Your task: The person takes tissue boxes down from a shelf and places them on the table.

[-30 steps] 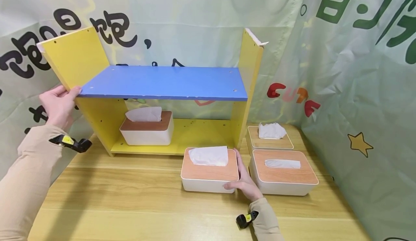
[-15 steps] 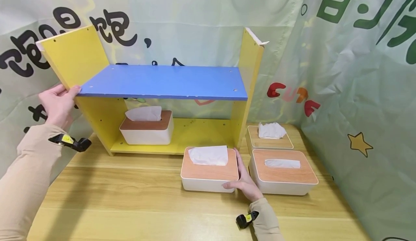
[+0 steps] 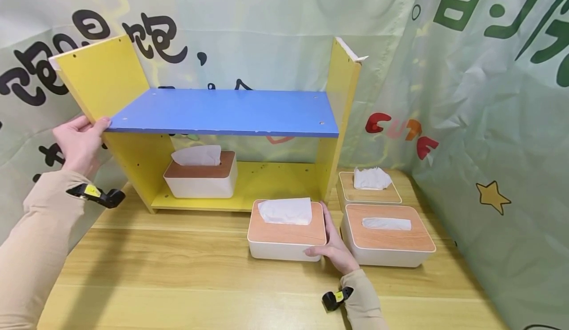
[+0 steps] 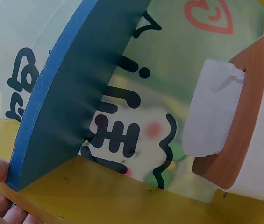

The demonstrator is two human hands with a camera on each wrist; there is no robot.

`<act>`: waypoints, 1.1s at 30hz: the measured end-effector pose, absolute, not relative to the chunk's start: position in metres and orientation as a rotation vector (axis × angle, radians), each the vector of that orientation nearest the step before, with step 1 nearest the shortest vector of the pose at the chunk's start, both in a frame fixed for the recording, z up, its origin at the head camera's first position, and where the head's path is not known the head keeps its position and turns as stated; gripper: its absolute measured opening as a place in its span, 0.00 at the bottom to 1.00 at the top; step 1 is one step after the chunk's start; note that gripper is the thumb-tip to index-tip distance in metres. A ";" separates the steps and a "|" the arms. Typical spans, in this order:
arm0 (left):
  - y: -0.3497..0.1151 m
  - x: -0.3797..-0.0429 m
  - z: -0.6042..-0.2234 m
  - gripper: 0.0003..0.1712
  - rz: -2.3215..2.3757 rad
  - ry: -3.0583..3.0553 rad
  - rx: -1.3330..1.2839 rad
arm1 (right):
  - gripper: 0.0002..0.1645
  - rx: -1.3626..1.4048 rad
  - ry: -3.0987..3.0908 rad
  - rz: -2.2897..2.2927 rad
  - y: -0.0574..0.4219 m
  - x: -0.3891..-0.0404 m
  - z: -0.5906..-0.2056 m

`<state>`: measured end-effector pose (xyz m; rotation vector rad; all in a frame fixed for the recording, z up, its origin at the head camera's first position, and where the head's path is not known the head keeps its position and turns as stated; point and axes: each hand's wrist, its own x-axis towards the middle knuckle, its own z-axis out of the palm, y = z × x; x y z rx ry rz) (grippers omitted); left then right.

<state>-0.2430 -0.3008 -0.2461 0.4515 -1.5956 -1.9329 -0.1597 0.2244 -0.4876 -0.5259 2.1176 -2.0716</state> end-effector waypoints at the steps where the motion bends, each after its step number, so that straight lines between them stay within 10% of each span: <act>1: -0.301 -0.243 -0.246 0.26 -1.932 -1.596 0.452 | 0.78 -0.521 2.112 -2.075 0.225 -0.160 -0.487; 33: -0.301 -0.243 -0.247 0.27 -1.912 -1.627 0.470 | 0.79 -0.483 2.230 -1.985 0.222 -0.157 -0.485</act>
